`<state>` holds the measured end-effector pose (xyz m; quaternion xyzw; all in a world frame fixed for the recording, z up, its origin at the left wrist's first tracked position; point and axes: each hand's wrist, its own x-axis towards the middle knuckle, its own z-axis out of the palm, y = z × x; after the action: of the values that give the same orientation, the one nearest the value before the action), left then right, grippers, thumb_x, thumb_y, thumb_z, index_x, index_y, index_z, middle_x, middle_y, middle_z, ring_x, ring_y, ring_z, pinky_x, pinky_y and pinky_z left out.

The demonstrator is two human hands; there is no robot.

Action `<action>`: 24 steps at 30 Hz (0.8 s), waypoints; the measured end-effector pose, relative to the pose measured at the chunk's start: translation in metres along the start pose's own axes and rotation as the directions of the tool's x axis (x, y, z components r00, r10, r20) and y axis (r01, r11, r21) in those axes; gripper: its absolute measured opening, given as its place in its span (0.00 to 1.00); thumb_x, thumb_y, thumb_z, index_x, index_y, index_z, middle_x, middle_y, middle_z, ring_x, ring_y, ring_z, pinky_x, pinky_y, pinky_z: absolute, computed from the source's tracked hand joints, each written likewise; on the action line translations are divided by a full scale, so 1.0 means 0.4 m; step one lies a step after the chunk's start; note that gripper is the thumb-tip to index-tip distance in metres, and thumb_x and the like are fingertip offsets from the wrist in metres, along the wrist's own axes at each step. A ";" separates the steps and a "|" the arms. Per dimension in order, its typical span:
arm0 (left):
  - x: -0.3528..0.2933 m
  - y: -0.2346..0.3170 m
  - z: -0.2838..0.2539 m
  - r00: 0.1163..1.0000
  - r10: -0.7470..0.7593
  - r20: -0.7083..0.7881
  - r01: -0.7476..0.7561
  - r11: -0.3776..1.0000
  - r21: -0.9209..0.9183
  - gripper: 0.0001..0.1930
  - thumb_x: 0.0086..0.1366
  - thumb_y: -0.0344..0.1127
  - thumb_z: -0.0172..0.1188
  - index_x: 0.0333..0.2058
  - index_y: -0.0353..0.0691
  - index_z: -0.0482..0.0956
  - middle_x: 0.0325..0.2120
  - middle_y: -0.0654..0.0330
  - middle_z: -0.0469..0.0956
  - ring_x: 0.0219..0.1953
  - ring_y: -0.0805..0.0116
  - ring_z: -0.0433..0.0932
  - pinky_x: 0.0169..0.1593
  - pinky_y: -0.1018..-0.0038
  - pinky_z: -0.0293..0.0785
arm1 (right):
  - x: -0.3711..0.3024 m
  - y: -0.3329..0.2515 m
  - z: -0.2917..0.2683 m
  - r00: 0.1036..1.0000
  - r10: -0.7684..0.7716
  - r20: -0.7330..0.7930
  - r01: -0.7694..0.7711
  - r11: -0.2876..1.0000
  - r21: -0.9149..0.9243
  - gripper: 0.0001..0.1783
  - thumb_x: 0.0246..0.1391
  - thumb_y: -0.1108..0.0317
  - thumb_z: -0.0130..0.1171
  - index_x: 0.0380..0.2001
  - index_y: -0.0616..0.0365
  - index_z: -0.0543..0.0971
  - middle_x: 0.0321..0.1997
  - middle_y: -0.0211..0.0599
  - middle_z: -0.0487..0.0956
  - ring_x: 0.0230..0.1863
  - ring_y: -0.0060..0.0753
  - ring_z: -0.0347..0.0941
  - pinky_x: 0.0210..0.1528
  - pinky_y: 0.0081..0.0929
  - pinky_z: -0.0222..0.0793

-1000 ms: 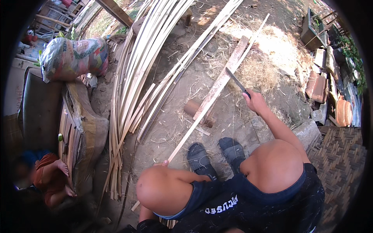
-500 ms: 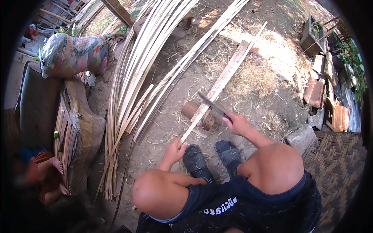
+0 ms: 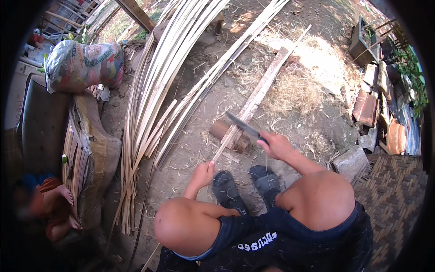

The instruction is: The person splits long bamboo poles into thin strips using a machete. They repeatedly strike the bamboo against a wooden block to separate it, then gather the finished strips and place them in a pile.

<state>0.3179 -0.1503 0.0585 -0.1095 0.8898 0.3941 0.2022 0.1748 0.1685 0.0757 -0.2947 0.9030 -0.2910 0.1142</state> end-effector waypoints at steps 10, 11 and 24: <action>-0.098 -0.103 -0.058 0.964 -0.169 0.204 0.242 0.873 -0.424 0.25 0.73 0.51 0.48 0.27 0.35 0.78 0.14 0.65 0.71 0.17 0.79 0.68 0.22 0.78 0.65 | 0.009 0.056 0.045 0.995 0.050 0.084 -0.052 0.998 0.028 0.21 0.64 0.50 0.51 0.51 0.51 0.76 0.31 0.56 0.80 0.34 0.63 0.78 0.38 0.52 0.74; -0.073 -0.095 -0.046 0.980 -0.129 0.154 0.181 0.895 -0.408 0.24 0.73 0.51 0.49 0.28 0.35 0.78 0.15 0.65 0.71 0.17 0.78 0.68 0.22 0.78 0.65 | 0.001 0.036 0.051 0.989 -0.084 0.120 0.083 0.996 0.019 0.21 0.64 0.50 0.51 0.50 0.52 0.76 0.30 0.56 0.80 0.34 0.63 0.78 0.38 0.52 0.74; -0.201 -0.353 0.002 0.976 -0.205 0.069 0.216 0.907 -0.361 0.21 0.72 0.49 0.51 0.31 0.34 0.79 0.14 0.63 0.73 0.17 0.76 0.72 0.21 0.78 0.66 | 0.035 0.169 -0.006 0.967 0.223 -0.126 -0.218 0.975 0.051 0.21 0.64 0.51 0.51 0.52 0.53 0.74 0.32 0.54 0.81 0.32 0.61 0.78 0.36 0.52 0.74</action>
<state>0.4401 -0.2408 0.0009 -0.2347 0.7806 0.5304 0.2328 0.1312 0.2055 0.0371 -0.1705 0.9303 -0.3116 0.0919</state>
